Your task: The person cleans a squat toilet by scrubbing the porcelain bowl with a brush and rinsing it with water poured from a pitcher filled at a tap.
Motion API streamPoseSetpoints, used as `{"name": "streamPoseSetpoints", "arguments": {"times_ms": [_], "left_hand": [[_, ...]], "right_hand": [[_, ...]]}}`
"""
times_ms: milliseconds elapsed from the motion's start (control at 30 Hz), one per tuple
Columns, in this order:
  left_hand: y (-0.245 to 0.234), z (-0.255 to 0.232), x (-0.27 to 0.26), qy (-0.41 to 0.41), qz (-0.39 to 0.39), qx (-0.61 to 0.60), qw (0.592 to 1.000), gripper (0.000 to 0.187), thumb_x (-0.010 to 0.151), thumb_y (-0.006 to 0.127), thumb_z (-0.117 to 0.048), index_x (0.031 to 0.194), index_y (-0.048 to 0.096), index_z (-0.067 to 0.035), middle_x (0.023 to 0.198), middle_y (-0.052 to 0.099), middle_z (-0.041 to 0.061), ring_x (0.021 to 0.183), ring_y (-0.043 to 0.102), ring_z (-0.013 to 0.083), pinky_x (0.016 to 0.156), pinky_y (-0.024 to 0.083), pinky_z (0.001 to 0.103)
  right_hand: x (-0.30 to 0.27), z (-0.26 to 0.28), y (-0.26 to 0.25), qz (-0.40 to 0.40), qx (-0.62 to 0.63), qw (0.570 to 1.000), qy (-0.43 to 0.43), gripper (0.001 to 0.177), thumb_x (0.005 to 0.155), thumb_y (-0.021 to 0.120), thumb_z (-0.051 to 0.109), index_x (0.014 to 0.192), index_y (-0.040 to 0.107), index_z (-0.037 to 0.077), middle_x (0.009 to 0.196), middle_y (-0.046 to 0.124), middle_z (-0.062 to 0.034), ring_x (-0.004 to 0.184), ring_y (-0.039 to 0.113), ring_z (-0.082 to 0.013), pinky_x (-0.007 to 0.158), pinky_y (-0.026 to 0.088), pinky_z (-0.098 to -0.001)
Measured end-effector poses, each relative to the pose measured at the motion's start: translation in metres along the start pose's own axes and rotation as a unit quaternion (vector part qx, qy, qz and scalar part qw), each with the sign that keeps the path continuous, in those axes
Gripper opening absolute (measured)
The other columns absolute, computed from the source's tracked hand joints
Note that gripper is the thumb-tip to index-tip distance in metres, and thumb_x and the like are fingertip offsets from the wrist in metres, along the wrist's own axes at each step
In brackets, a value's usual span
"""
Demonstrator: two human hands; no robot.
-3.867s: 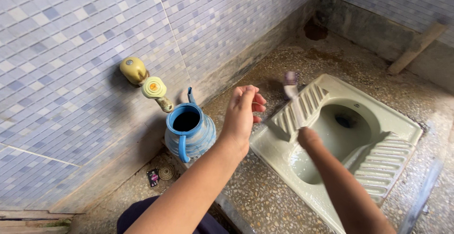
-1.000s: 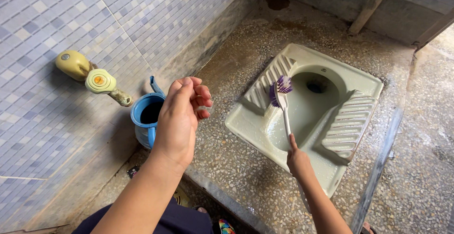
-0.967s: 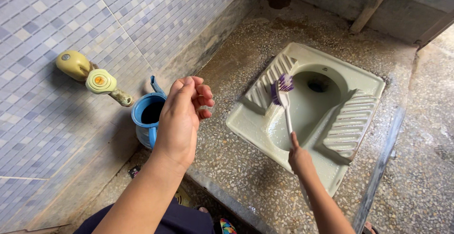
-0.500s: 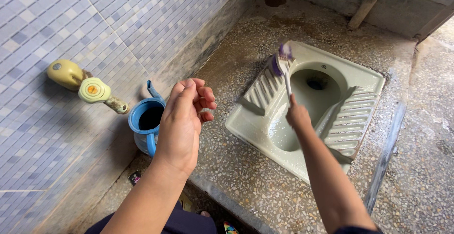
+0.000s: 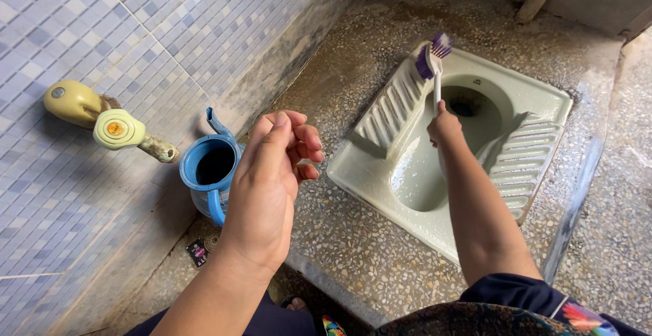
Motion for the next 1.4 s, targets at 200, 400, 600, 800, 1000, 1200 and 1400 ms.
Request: {"name": "streamPoseSetpoints", "arguments": {"times_ms": [200,400,600,800,1000,1200,1400], "left_hand": [[0.000,-0.003,-0.001,0.003,0.007,-0.003,1.000,0.024,0.107,0.046,-0.031,0.109,0.056,-0.010,0.095,0.060,0.003,0.089,0.055,0.0140,0.077,0.043,0.032],[-0.004,-0.006,-0.007,0.006,0.002,0.006,1.000,0.022,0.106,0.046,-0.030,0.108,0.055,-0.011,0.096,0.060,0.003,0.089,0.055,0.0144,0.078,0.043,0.032],[-0.010,-0.010,-0.008,0.015,-0.007,0.014,1.000,0.022,0.107,0.044,-0.031,0.107,0.055,-0.011,0.094,0.060,0.002,0.088,0.055,0.0138,0.077,0.043,0.031],[-0.010,-0.003,-0.008,0.018,-0.001,0.028,0.999,0.023,0.108,0.043,-0.031,0.108,0.055,-0.011,0.094,0.062,0.001,0.085,0.056,0.0118,0.076,0.043,0.030],[-0.015,-0.008,-0.007,0.030,-0.001,0.027,0.999,0.023,0.108,0.043,-0.031,0.109,0.055,-0.012,0.093,0.062,-0.001,0.085,0.056,0.0106,0.076,0.043,0.029],[-0.005,-0.007,-0.008,0.036,0.005,0.050,0.998,0.026,0.108,0.044,-0.036,0.107,0.055,-0.012,0.092,0.064,-0.001,0.084,0.057,0.0107,0.077,0.046,0.029],[0.004,-0.007,-0.010,0.047,0.007,0.059,0.997,0.029,0.107,0.045,-0.039,0.108,0.056,-0.012,0.091,0.063,-0.001,0.085,0.058,0.0094,0.077,0.047,0.028]], "right_hand": [[-0.075,-0.014,0.003,0.063,-0.041,0.997,0.010,0.072,0.103,0.045,0.012,0.163,0.019,0.043,0.093,0.073,-0.0215,0.064,0.071,-0.0284,0.056,0.061,-0.0417],[-0.182,-0.051,0.031,0.029,-0.070,0.989,-0.124,0.071,0.103,0.048,0.018,0.166,0.017,0.023,0.080,0.073,-0.0273,0.058,0.071,-0.0360,0.060,0.060,-0.0465],[-0.167,-0.043,0.032,0.050,-0.068,0.991,-0.102,0.070,0.102,0.049,0.019,0.164,0.017,0.027,0.078,0.073,-0.0251,0.056,0.071,-0.0339,0.061,0.061,-0.0475],[-0.107,0.031,0.009,0.074,-0.053,0.994,-0.064,0.066,0.105,0.048,0.020,0.163,0.024,0.038,0.081,0.073,-0.0200,0.059,0.070,-0.0289,0.057,0.061,-0.0437],[-0.158,-0.019,0.050,0.103,-0.067,0.988,-0.091,0.071,0.104,0.048,0.018,0.164,0.015,0.034,0.077,0.073,-0.0221,0.055,0.070,-0.0313,0.056,0.062,-0.0459],[-0.247,-0.101,0.058,0.123,-0.069,0.988,-0.065,0.075,0.102,0.049,0.017,0.164,0.011,0.032,0.073,0.072,-0.0255,0.051,0.069,-0.0341,0.052,0.060,-0.0479],[-0.164,0.002,0.049,0.118,-0.098,0.982,-0.111,0.067,0.104,0.046,0.019,0.164,0.017,0.032,0.079,0.071,-0.0250,0.057,0.068,-0.0335,0.056,0.056,-0.0465]]}}
Point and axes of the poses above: each hand's wrist, its own x-axis towards the middle knuckle, its own y-axis out of the palm, z = x × y, the point moved 8 cm from there along x, towards the middle knuckle
